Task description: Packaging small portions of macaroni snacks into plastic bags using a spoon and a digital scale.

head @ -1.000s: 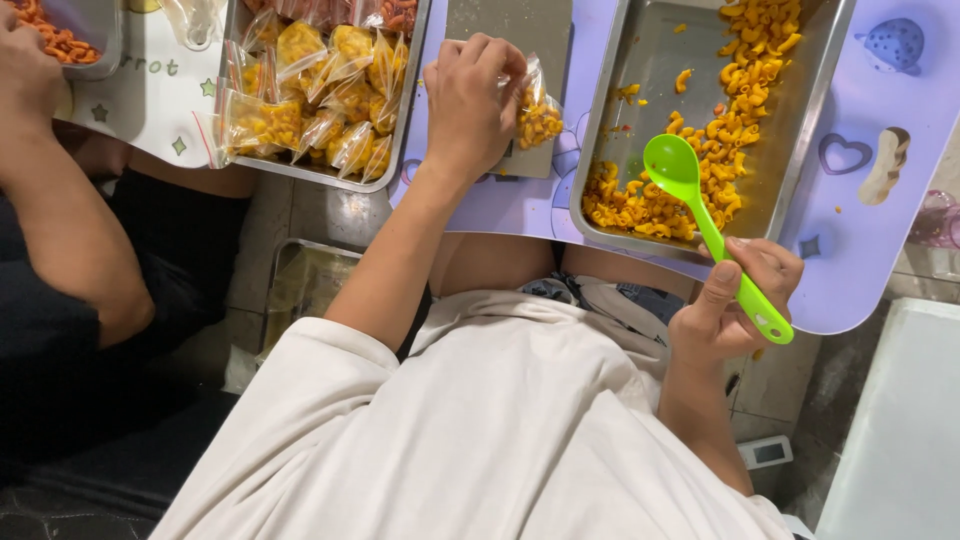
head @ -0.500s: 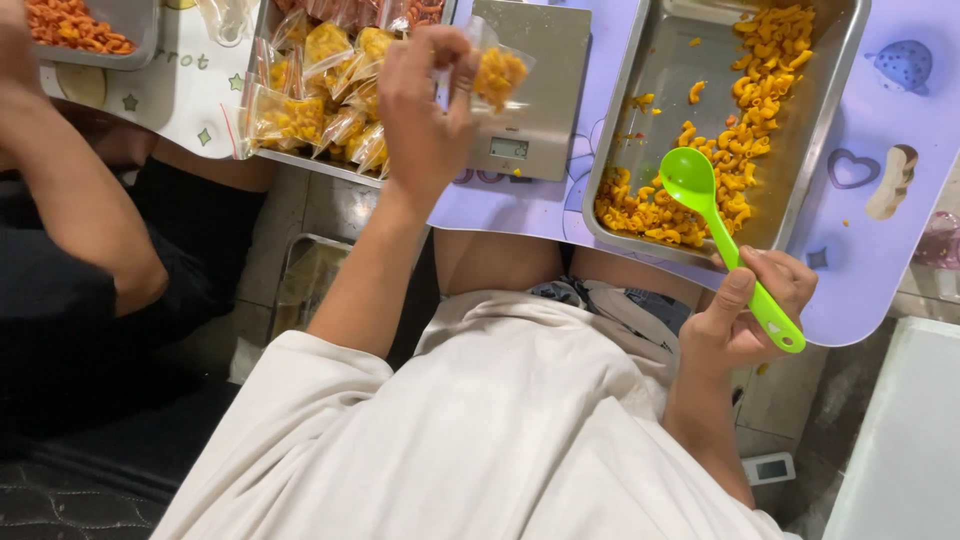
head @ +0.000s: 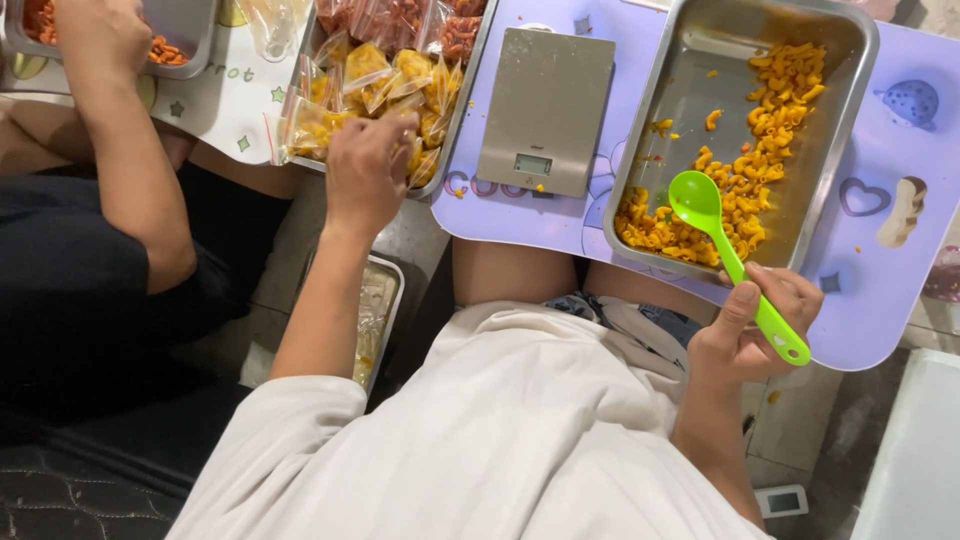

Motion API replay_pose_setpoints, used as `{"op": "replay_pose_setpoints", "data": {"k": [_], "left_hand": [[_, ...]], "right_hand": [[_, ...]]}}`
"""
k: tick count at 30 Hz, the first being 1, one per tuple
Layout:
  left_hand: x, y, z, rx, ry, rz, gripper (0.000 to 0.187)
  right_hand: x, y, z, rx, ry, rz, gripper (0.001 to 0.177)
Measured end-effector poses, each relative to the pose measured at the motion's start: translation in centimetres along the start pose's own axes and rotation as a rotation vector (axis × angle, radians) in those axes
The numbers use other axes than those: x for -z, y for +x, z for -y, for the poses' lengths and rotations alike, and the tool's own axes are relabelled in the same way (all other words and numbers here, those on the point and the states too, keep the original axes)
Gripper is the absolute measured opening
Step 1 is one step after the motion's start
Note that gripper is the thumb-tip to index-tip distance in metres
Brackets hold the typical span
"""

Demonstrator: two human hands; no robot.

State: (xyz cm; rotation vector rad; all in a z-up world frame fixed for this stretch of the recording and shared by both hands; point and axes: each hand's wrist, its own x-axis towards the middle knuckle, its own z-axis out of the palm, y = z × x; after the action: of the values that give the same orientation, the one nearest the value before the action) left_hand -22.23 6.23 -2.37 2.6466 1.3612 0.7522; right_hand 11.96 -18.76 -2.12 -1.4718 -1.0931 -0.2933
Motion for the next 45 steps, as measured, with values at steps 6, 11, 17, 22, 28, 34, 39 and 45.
{"op": "replay_pose_setpoints", "data": {"k": [6, 11, 17, 22, 28, 34, 39, 45], "left_hand": [[1.4, -3.0, -0.9, -0.03, 0.0, -0.033, 0.065], [1.1, -4.4, -4.2, -0.122, -0.101, -0.19, 0.029], [-1.9, -8.1, -10.9, -0.283, -0.442, -0.24, 0.006], [-7.4, -12.4, -12.8, -0.246, -0.799, 0.004, 0.012], [-12.1, -12.8, -10.9, 0.196, -0.81, 0.207, 0.012], [-13.0, -12.0, -9.9, 0.235, -0.92, 0.259, 0.01], [-13.9, -12.5, -8.5, 0.534, -1.19, 0.403, 0.01], [-13.6, -10.2, -5.8, 0.637, -1.327, 0.57, 0.041]], "right_hand": [[0.4, 0.1, 0.1, 0.015, -0.041, 0.029, 0.026], [0.7, -0.6, -0.2, -0.048, -0.129, -0.003, 0.028], [1.0, -1.2, -0.1, -0.201, -0.154, -0.132, 0.027], [0.6, -1.3, 0.7, -0.339, -0.083, -0.214, 0.025], [0.4, -3.9, -0.8, -0.455, 0.163, -0.251, 0.018], [0.1, -6.9, -1.8, -0.378, 0.312, -0.086, 0.043], [1.6, -9.1, -0.4, -0.416, 0.356, 0.01, 0.058], [7.1, -11.2, -1.9, -0.491, -0.14, 0.481, 0.03]]}}
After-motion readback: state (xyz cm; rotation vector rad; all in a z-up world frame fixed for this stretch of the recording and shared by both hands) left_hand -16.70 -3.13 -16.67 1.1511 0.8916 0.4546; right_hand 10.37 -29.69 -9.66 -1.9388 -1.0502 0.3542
